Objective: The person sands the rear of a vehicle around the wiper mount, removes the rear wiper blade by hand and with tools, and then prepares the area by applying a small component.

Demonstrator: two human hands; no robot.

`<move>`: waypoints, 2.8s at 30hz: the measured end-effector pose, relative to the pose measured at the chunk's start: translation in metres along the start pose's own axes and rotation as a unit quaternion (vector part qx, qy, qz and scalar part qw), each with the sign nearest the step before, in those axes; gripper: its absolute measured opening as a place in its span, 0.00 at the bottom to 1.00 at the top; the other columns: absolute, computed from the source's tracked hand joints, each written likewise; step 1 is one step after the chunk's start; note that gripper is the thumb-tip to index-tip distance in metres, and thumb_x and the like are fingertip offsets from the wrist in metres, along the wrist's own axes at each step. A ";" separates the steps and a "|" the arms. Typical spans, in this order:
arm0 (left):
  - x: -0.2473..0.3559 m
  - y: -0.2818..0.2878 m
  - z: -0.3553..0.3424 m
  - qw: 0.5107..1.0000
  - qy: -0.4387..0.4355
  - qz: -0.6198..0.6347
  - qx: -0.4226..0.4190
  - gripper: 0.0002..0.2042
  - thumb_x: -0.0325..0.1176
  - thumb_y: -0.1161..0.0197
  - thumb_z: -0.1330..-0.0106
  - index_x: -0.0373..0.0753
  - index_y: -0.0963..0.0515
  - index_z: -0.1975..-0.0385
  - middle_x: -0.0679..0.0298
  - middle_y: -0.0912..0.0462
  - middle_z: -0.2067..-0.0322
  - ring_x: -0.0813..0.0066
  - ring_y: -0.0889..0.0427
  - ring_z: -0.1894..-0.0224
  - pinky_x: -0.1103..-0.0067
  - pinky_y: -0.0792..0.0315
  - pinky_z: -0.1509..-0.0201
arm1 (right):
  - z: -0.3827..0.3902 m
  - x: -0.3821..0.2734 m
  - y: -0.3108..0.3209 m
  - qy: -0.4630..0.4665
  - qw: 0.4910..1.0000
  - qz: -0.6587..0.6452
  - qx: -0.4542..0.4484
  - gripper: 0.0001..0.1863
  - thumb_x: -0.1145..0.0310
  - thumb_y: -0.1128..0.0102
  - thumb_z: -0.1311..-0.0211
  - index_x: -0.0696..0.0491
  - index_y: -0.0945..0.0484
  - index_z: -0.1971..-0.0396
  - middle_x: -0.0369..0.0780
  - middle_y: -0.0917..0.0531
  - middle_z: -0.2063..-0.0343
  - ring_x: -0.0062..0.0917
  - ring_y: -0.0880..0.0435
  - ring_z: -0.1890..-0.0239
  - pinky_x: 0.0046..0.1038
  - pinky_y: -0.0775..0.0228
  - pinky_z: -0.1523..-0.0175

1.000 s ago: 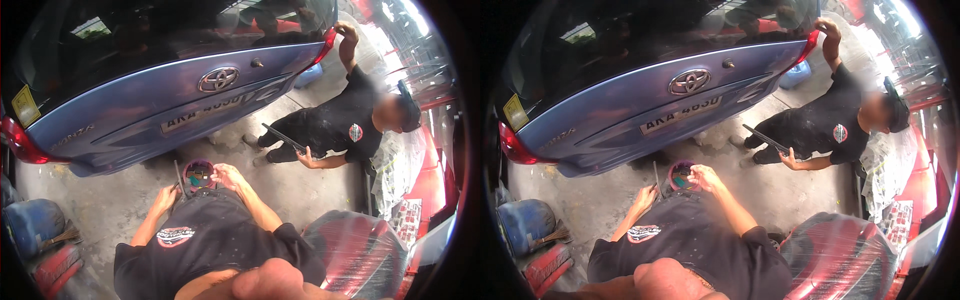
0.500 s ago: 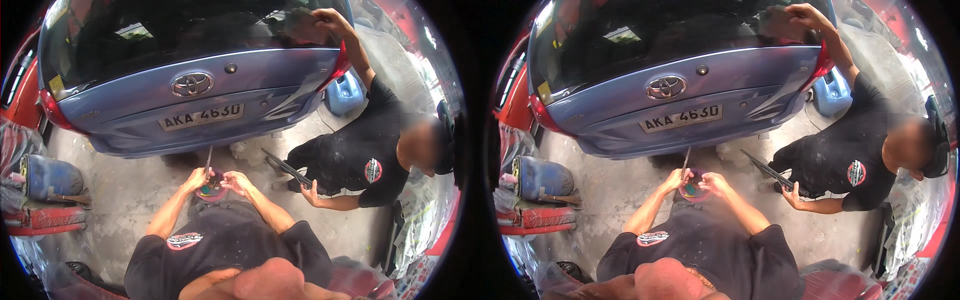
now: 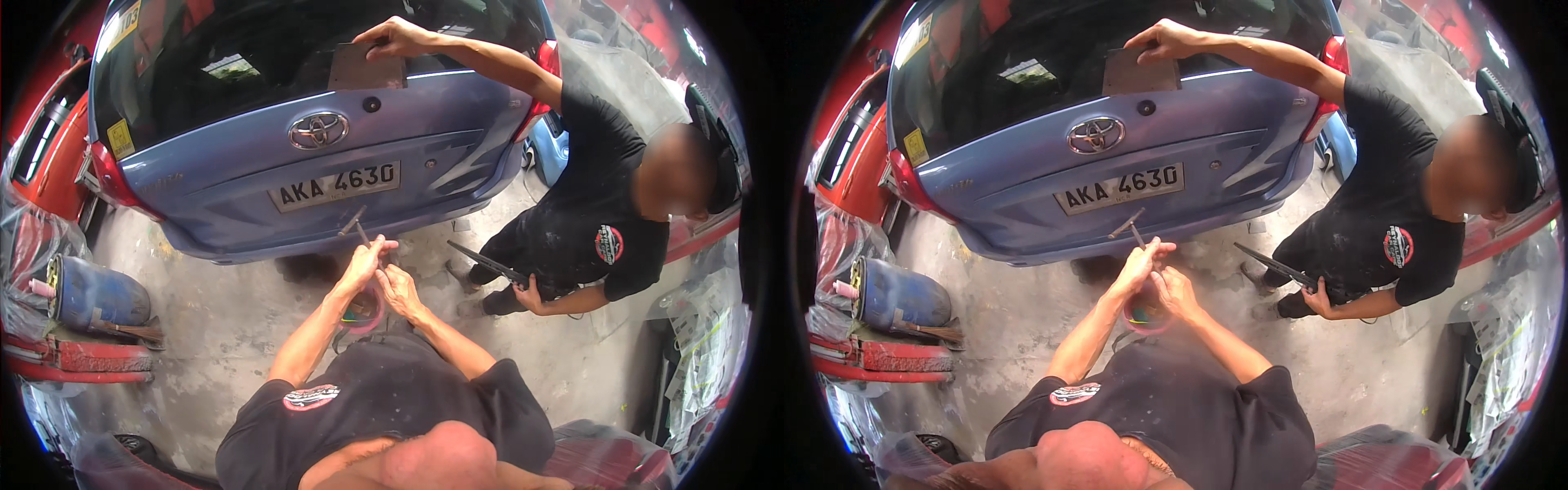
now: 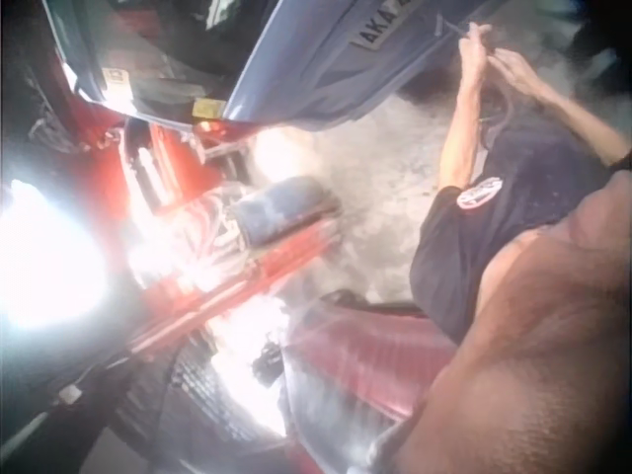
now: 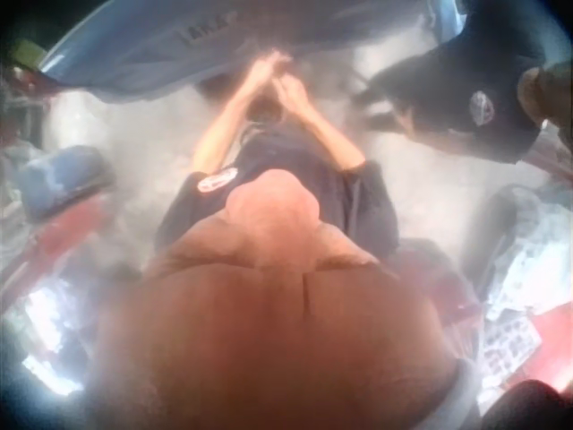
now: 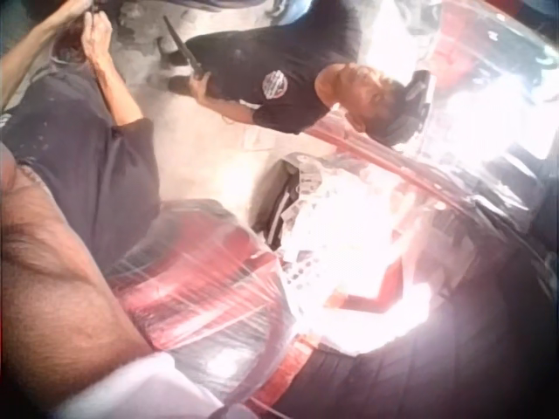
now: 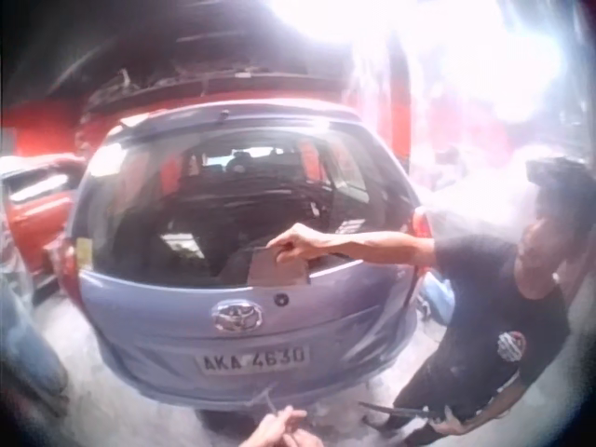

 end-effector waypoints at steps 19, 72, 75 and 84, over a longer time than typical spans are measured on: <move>0.261 0.077 -0.050 0.743 -0.435 -0.279 0.426 0.23 0.38 0.26 0.43 0.37 0.23 0.49 0.57 0.22 0.54 0.71 0.20 0.57 0.75 0.23 0.51 | 0.014 0.081 0.082 -0.147 0.982 -0.082 -0.089 0.28 0.55 0.48 0.27 0.58 0.41 0.84 0.34 0.42 0.84 0.19 0.43 0.78 0.32 0.48 0.74; 0.256 0.033 -0.148 0.652 -0.419 -0.501 0.386 0.18 0.30 0.23 0.52 0.34 0.24 0.64 0.57 0.23 0.68 0.61 0.23 0.65 0.69 0.26 0.58 | -0.002 0.144 0.095 -0.213 0.945 -0.088 -0.230 0.28 0.50 0.49 0.30 0.62 0.26 0.79 0.49 0.30 0.81 0.36 0.29 0.75 0.40 0.36 0.65; 0.258 0.036 -0.153 0.666 -0.406 -0.507 0.367 0.17 0.30 0.22 0.52 0.35 0.25 0.67 0.58 0.24 0.70 0.65 0.24 0.69 0.71 0.26 0.63 | -0.007 0.139 0.097 -0.206 0.946 -0.104 -0.226 0.29 0.50 0.49 0.30 0.64 0.28 0.80 0.49 0.30 0.82 0.37 0.30 0.76 0.40 0.36 0.66; 0.252 0.039 -0.157 0.650 -0.436 -0.503 0.366 0.19 0.29 0.23 0.51 0.35 0.27 0.65 0.58 0.26 0.69 0.65 0.24 0.70 0.71 0.26 0.65 | -0.013 0.145 0.080 -0.188 0.943 -0.095 -0.257 0.31 0.47 0.51 0.30 0.63 0.20 0.76 0.50 0.21 0.80 0.40 0.19 0.74 0.39 0.30 0.63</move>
Point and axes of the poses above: each hand's wrist, its own z-axis away from the middle knuckle, its own y-axis out of the back of the hand, x = y × z, the point moved 4 cm from there along -z, towards the middle knuckle
